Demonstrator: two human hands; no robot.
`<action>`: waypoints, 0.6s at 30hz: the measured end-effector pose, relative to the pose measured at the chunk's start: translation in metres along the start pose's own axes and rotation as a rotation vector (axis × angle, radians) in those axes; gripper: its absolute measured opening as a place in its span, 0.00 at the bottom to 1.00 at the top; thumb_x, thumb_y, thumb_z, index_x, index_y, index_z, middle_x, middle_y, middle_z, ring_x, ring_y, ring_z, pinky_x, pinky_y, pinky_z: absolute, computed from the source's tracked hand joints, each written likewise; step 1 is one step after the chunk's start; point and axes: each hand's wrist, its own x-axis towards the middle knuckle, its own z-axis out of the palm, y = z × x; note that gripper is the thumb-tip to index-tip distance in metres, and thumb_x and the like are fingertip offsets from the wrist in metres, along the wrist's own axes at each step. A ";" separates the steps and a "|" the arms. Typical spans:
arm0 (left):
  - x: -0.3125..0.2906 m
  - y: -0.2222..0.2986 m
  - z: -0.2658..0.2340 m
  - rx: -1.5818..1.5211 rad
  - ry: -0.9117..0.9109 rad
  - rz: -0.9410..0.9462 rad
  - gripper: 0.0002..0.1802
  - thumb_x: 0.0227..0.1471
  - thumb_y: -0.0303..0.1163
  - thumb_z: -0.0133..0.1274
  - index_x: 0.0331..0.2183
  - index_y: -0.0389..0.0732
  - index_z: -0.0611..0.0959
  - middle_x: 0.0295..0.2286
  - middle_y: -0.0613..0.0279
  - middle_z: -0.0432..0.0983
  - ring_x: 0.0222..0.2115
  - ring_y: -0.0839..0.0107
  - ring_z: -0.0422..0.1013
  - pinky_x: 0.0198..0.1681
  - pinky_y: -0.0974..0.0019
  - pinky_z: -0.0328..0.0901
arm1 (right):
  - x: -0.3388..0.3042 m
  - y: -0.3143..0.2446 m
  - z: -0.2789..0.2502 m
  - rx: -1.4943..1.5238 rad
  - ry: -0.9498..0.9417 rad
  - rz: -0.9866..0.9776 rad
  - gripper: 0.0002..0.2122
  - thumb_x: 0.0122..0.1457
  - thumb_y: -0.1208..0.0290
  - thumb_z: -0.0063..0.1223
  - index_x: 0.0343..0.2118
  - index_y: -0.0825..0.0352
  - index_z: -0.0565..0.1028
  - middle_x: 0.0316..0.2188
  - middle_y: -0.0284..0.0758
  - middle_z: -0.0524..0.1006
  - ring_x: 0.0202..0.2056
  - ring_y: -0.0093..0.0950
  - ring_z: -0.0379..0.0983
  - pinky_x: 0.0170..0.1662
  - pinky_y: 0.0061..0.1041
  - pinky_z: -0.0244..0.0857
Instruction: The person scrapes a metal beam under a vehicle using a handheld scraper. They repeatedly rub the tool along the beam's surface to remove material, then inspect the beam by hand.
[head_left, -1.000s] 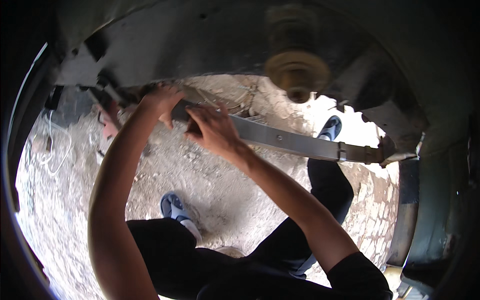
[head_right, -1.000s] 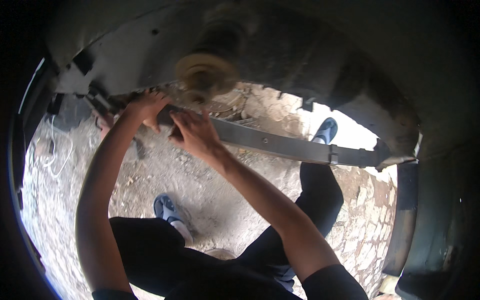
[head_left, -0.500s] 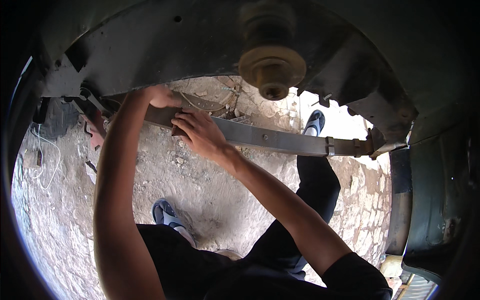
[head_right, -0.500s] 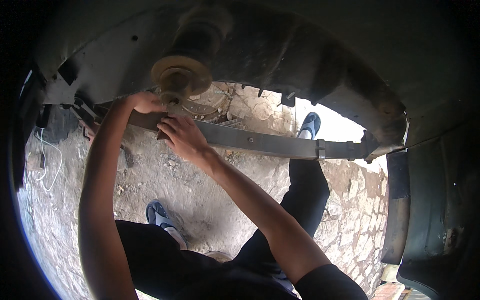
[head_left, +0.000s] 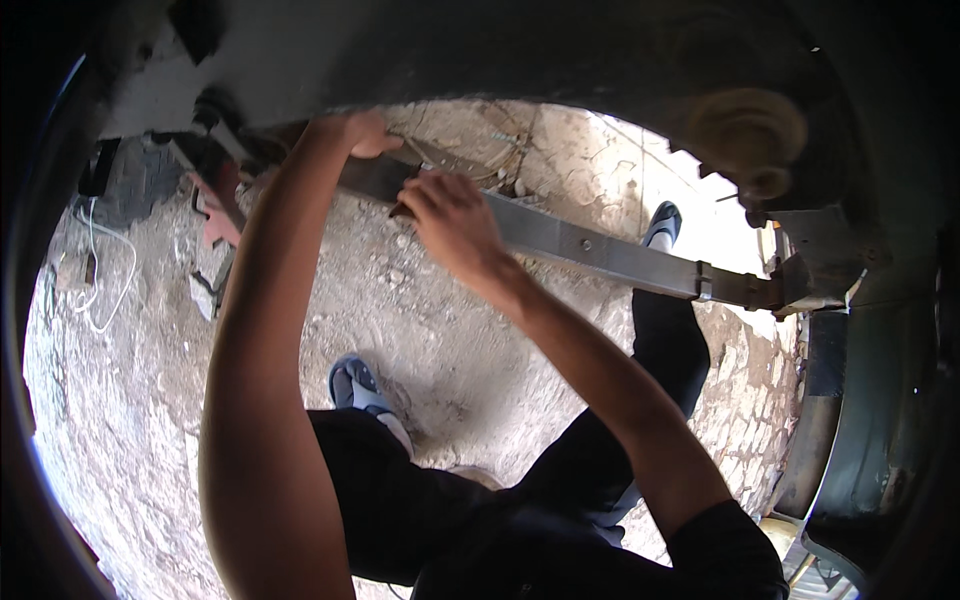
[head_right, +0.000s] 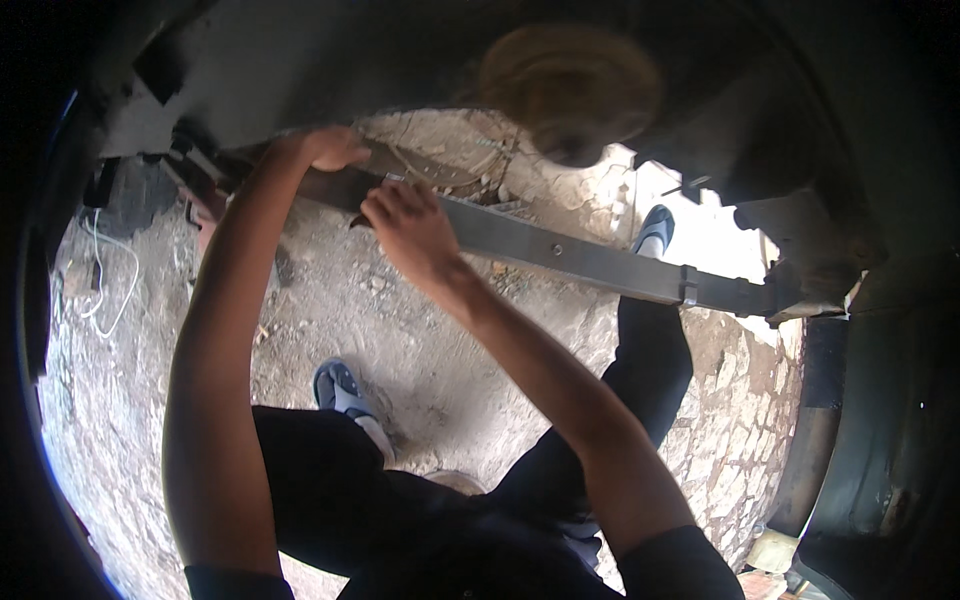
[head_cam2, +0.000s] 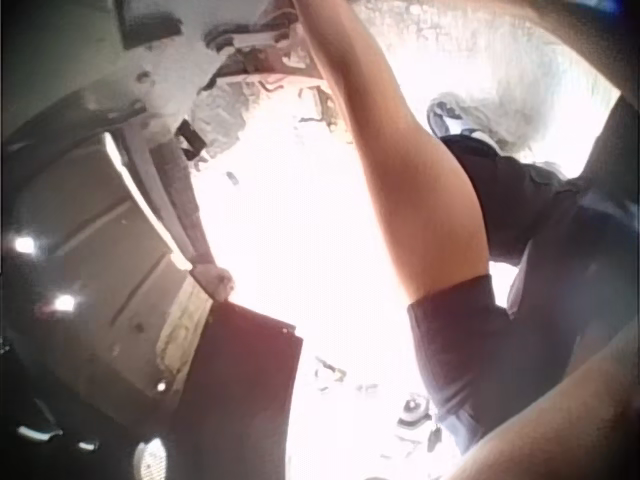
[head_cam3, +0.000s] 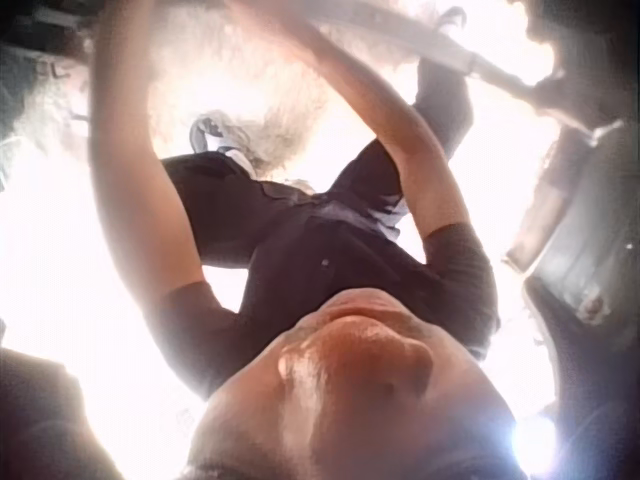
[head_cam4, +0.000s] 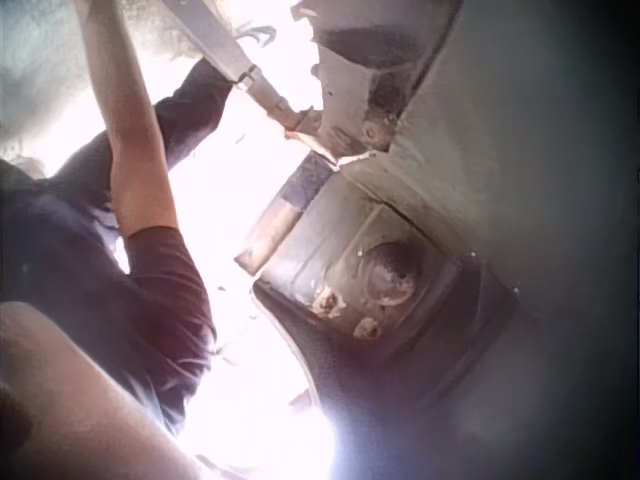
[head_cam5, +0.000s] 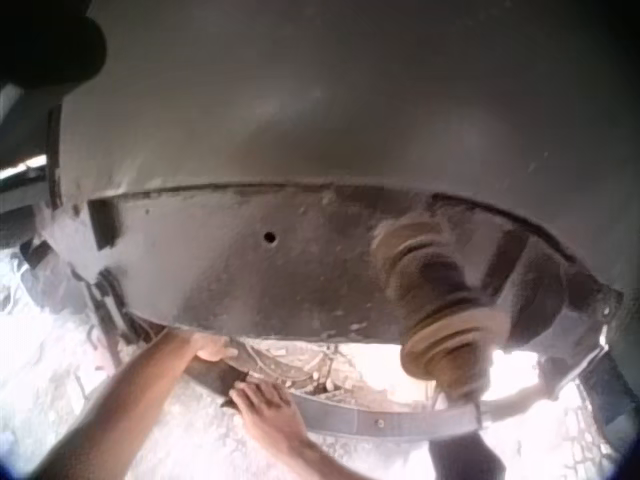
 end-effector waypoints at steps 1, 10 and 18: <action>0.000 0.000 -0.005 -0.003 -0.011 0.002 0.32 0.62 0.55 0.40 0.43 0.34 0.82 0.46 0.41 0.75 0.49 0.44 0.69 0.53 0.50 0.63 | 0.002 0.004 0.001 0.057 -0.006 0.012 0.15 0.49 0.71 0.66 0.41 0.63 0.77 0.41 0.31 0.78 0.47 0.26 0.72 0.53 0.37 0.67; -0.004 -0.007 -0.009 0.035 0.056 0.017 0.34 0.61 0.57 0.40 0.41 0.34 0.83 0.42 0.42 0.77 0.47 0.43 0.71 0.52 0.50 0.65 | 0.007 -0.012 -0.010 0.001 -0.040 0.013 0.09 0.54 0.72 0.56 0.39 0.63 0.75 0.45 0.32 0.77 0.52 0.28 0.71 0.57 0.41 0.60; -0.005 -0.004 -0.008 0.059 0.053 0.026 0.36 0.60 0.60 0.40 0.42 0.34 0.83 0.42 0.42 0.77 0.47 0.44 0.72 0.52 0.50 0.65 | -0.005 -0.024 -0.005 0.010 -0.024 0.072 0.18 0.59 0.64 0.56 0.52 0.61 0.74 0.52 0.35 0.74 0.56 0.30 0.68 0.60 0.41 0.57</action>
